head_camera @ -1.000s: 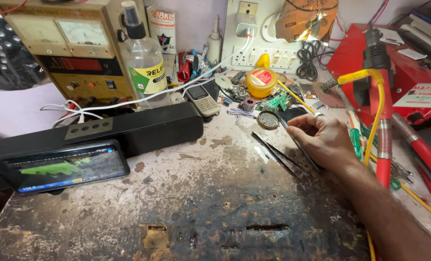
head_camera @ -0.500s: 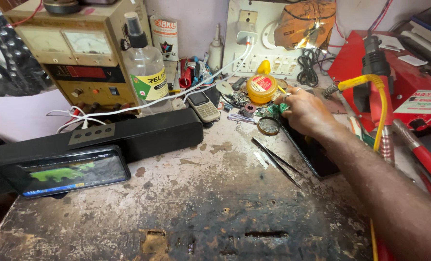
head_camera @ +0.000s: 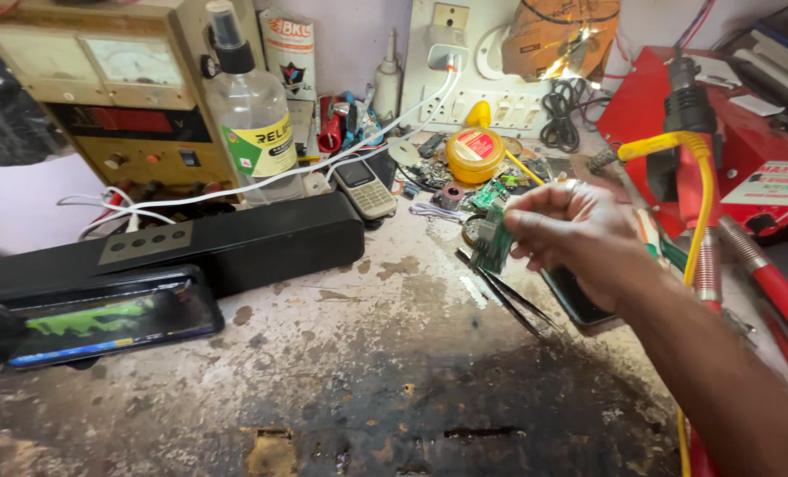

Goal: The person opens the plastic casing of a neckband earphone, works on the internal wiring by hand, and uses tweezers to handle small parts. They then solder a small green circuit board with a soldering iron and reassemble the earphone casing, pressing the halves together at the end.

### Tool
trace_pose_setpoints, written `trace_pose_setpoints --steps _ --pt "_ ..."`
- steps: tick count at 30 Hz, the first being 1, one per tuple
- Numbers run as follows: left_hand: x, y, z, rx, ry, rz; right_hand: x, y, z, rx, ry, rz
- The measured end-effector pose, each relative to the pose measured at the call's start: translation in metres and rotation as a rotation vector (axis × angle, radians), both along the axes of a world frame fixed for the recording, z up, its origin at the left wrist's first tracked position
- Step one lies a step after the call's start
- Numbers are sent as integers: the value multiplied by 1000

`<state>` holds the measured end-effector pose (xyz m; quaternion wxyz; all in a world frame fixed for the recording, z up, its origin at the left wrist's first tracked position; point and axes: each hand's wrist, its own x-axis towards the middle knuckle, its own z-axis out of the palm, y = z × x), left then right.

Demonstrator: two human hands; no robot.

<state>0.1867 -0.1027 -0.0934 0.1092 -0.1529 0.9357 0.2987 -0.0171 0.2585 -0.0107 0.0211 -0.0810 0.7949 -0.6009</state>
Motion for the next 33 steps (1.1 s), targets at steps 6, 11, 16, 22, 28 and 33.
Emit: trace_pose_setpoints --steps 6,11,16,22,28,33 --pt "-66 71 70 57 854 -536 17 -15 -27 -24 -246 259" --pt "-158 125 75 -167 374 -751 19 -17 -32 -151 -242 265" --pt "-190 119 63 497 378 -641 6 -5 -28 -203 -236 128" --pt "-200 111 40 868 200 -535 -3 0 -35 -189 -251 76" --pt "-203 116 26 918 141 -421 6 7 -32 29 -197 205" --pt "-201 119 25 946 267 -286 12 -6 -20 416 -38 40"
